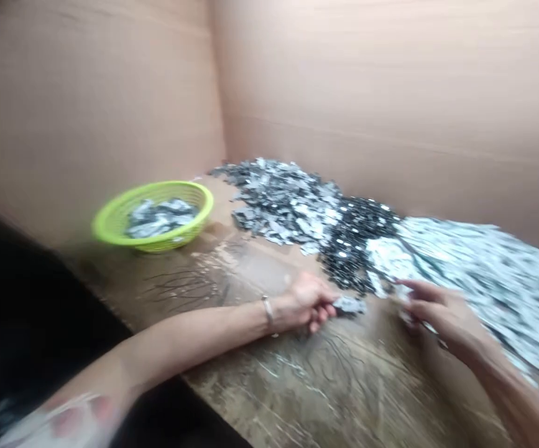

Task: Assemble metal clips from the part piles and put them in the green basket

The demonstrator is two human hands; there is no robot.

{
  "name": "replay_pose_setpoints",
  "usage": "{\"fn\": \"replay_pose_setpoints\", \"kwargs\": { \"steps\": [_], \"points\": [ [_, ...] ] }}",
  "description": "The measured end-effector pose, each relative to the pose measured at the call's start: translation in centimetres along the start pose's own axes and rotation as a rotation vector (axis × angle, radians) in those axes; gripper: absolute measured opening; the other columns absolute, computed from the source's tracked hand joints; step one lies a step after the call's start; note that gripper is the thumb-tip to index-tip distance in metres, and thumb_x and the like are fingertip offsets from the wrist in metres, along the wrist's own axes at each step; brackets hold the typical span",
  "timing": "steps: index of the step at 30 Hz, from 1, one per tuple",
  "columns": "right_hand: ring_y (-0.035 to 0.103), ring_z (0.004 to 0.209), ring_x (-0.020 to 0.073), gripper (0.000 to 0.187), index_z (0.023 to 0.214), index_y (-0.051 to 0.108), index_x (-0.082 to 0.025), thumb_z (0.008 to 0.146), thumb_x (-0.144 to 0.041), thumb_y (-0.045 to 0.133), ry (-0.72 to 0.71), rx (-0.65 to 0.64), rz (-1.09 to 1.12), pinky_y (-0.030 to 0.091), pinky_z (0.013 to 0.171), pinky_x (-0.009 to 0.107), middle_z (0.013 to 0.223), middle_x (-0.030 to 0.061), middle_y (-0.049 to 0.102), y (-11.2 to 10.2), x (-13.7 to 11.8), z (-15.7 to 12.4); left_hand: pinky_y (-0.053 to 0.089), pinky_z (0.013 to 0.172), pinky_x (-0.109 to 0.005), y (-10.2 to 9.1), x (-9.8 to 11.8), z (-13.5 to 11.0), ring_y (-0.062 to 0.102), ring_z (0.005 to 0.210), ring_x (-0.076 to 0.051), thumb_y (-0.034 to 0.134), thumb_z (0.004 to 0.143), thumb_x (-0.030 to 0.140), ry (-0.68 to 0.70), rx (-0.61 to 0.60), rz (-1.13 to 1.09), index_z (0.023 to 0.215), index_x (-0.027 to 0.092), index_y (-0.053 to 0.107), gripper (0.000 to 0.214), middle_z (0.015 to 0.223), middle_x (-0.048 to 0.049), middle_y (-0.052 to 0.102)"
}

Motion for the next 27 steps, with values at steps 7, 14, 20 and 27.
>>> {"fn": "replay_pose_setpoints", "kwargs": {
  "steps": [7,14,20,27],
  "points": [
    [0.056,0.053,0.0129,0.022,0.082,0.052,-0.013,0.061,-0.009,0.051,0.078,-0.055,0.32,0.047,0.054,0.027,0.064,0.003,0.057,0.7,0.2,-0.4,0.03,0.024,-0.018,-0.3,0.3,0.0,0.041,0.03,-0.007,0.048,0.068,0.012,0.07,-0.01,0.046,0.062,0.009,0.048,0.007,0.046,0.0006,0.049],
    [0.059,0.056,0.0135,0.021,0.084,0.054,-0.011,0.063,-0.008,0.049,0.108,-0.105,0.329,0.048,0.053,0.024,0.065,0.0044,0.062,1.3,0.2,-1.0,0.035,0.027,-0.016,-1.2,-0.4,0.9,0.044,0.035,-0.005,0.053,0.068,0.019,0.119,-0.109,0.04,0.071,0.009,0.051,0.011,0.053,-0.0004,0.051],
    [0.056,0.052,0.0115,0.018,0.079,0.062,-0.009,0.065,-0.012,0.05,0.098,-0.132,0.117,0.047,0.052,0.024,0.064,0.0058,0.063,0.4,-0.9,-1.8,0.035,0.027,-0.016,-1.2,-0.3,0.9,0.045,0.035,-0.006,0.053,0.069,0.017,0.099,-0.103,0.023,0.072,0.009,0.051,0.01,0.054,-0.0012,0.052],
    [0.055,0.056,0.0129,0.011,0.067,0.066,-0.013,0.061,-0.015,0.058,0.037,-0.13,0.174,0.043,0.049,0.023,0.06,0.0037,0.062,-1.2,-0.1,-2.2,0.032,0.025,-0.016,-0.8,0.1,0.5,0.041,0.032,-0.005,0.053,0.069,0.017,0.063,-0.083,0.049,0.07,0.01,0.049,0.008,0.05,0.0005,0.051]
  ]
}}
Point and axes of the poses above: each hand's wrist, its own z-axis towards the middle knuckle, its own y-axis out of the palm, x = y × z, the point moved 2 cm from there along z, towards the middle knuckle
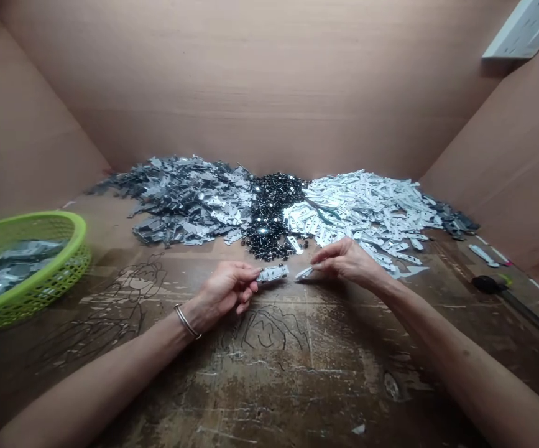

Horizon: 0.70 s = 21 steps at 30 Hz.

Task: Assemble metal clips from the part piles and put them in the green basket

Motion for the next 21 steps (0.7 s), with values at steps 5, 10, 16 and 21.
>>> {"fn": "replay_pose_setpoints", "kwargs": {
  "steps": [5,10,16,21],
  "points": [
    [0.053,0.049,0.0117,0.013,0.069,0.065,-0.012,0.058,-0.019,0.063,-0.014,0.065,0.278,0.044,0.049,0.025,0.053,0.0024,0.059,-0.6,0.6,0.0,0.031,0.025,-0.016,0.0,0.0,0.0,0.039,0.032,-0.005,0.053,0.069,0.019,0.005,-0.021,0.024,0.069,0.011,0.049,0.009,0.049,0.0017,0.049],
    [0.053,0.051,0.0112,0.015,0.07,0.064,-0.009,0.058,-0.018,0.064,-0.048,-0.06,0.487,0.046,0.048,0.026,0.063,0.0063,0.06,0.9,0.1,0.2,0.03,0.025,-0.016,-0.2,0.0,0.0,0.038,0.032,-0.004,0.052,0.071,0.021,0.011,-0.048,0.049,0.067,0.011,0.047,0.011,0.05,0.0012,0.049],
    [0.053,0.05,0.0101,0.011,0.068,0.062,-0.01,0.06,-0.018,0.062,-0.079,-0.118,0.437,0.046,0.045,0.024,0.063,0.0047,0.06,2.5,-0.5,0.9,0.031,0.025,-0.016,-0.3,-0.1,-0.1,0.039,0.032,-0.004,0.052,0.071,0.021,0.035,-0.055,0.031,0.068,0.01,0.047,0.012,0.051,0.0009,0.049],
    [0.053,0.047,0.0098,0.011,0.066,0.061,-0.01,0.058,-0.017,0.063,-0.07,-0.114,0.436,0.045,0.043,0.023,0.059,0.0031,0.06,2.8,-0.6,1.3,0.029,0.024,-0.017,0.1,0.2,-0.1,0.037,0.03,-0.005,0.05,0.071,0.02,0.013,-0.041,0.022,0.067,0.012,0.044,0.011,0.049,0.0016,0.048]
  ]
}}
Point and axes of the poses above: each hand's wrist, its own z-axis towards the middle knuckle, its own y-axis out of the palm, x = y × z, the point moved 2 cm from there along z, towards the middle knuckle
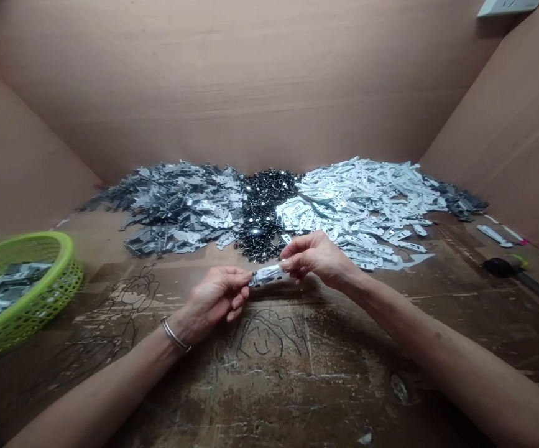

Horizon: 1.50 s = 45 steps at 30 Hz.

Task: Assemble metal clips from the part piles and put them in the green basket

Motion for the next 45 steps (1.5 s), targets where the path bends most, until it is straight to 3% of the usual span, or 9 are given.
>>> {"fn": "replay_pose_setpoints", "kwargs": {
  "steps": [16,25,32,37,42,44,45],
  "points": [
    [0.052,0.041,0.0096,0.011,0.063,0.059,-0.01,0.055,-0.015,0.065,0.061,-0.005,0.032,0.041,0.038,0.021,0.052,0.0019,0.059,1.0,0.3,0.7,0.029,0.026,-0.016,-0.1,-0.1,0.0,0.037,0.031,-0.004,0.05,0.072,0.019,-0.012,0.021,0.016,0.066,0.013,0.044,0.01,0.05,0.0023,0.048],
    [0.046,0.039,0.0058,0.016,0.063,0.061,-0.009,0.051,-0.017,0.068,0.106,0.036,0.151,0.032,0.032,0.016,0.05,0.0002,0.056,0.7,2.2,1.4,0.03,0.026,-0.016,-0.3,-0.2,0.1,0.039,0.032,-0.005,0.047,0.072,0.017,0.002,0.022,-0.001,0.071,0.013,0.044,0.005,0.052,0.0016,0.049],
    [0.054,0.047,0.0113,0.015,0.064,0.058,-0.01,0.053,-0.015,0.066,0.099,0.037,0.228,0.043,0.038,0.021,0.055,0.0029,0.058,1.2,2.7,1.4,0.029,0.025,-0.016,-0.2,-0.1,-0.1,0.039,0.031,-0.005,0.048,0.071,0.015,0.018,0.033,-0.024,0.069,0.012,0.044,0.006,0.05,0.0012,0.048],
    [0.051,0.043,0.0083,0.023,0.076,0.052,-0.012,0.056,-0.014,0.063,0.05,0.076,0.159,0.04,0.038,0.02,0.059,0.0002,0.056,2.0,2.6,1.0,0.028,0.024,-0.016,-0.4,-0.5,0.3,0.037,0.03,-0.005,0.049,0.07,0.017,0.044,0.024,-0.006,0.069,0.013,0.044,0.007,0.05,0.0019,0.048],
    [0.045,0.038,0.0068,0.022,0.08,0.049,-0.015,0.062,-0.021,0.059,0.001,0.116,0.001,0.034,0.037,0.019,0.05,-0.0044,0.049,2.9,2.7,0.3,0.028,0.028,-0.018,0.4,0.5,-0.3,0.036,0.031,-0.006,0.049,0.07,0.03,0.053,0.118,0.267,0.064,0.013,0.043,0.018,0.048,0.0013,0.047],
    [0.047,0.041,0.0085,0.022,0.081,0.049,-0.017,0.062,-0.023,0.059,0.019,0.118,-0.04,0.036,0.04,0.021,0.051,-0.0024,0.051,2.9,2.8,0.1,0.032,0.034,-0.021,0.1,2.7,-1.7,0.043,0.038,-0.008,0.047,0.07,0.043,0.185,0.212,0.532,0.069,0.012,0.049,0.031,0.054,-0.0022,0.05],
    [0.049,0.043,0.0094,0.021,0.081,0.05,-0.018,0.062,-0.024,0.059,0.046,0.136,-0.061,0.037,0.041,0.022,0.055,-0.0001,0.054,2.8,2.8,0.1,0.036,0.041,-0.022,-0.5,4.1,-2.9,0.048,0.047,-0.011,0.048,0.067,0.047,0.309,0.331,0.705,0.077,0.012,0.051,0.036,0.06,-0.0041,0.053]
  ]
}}
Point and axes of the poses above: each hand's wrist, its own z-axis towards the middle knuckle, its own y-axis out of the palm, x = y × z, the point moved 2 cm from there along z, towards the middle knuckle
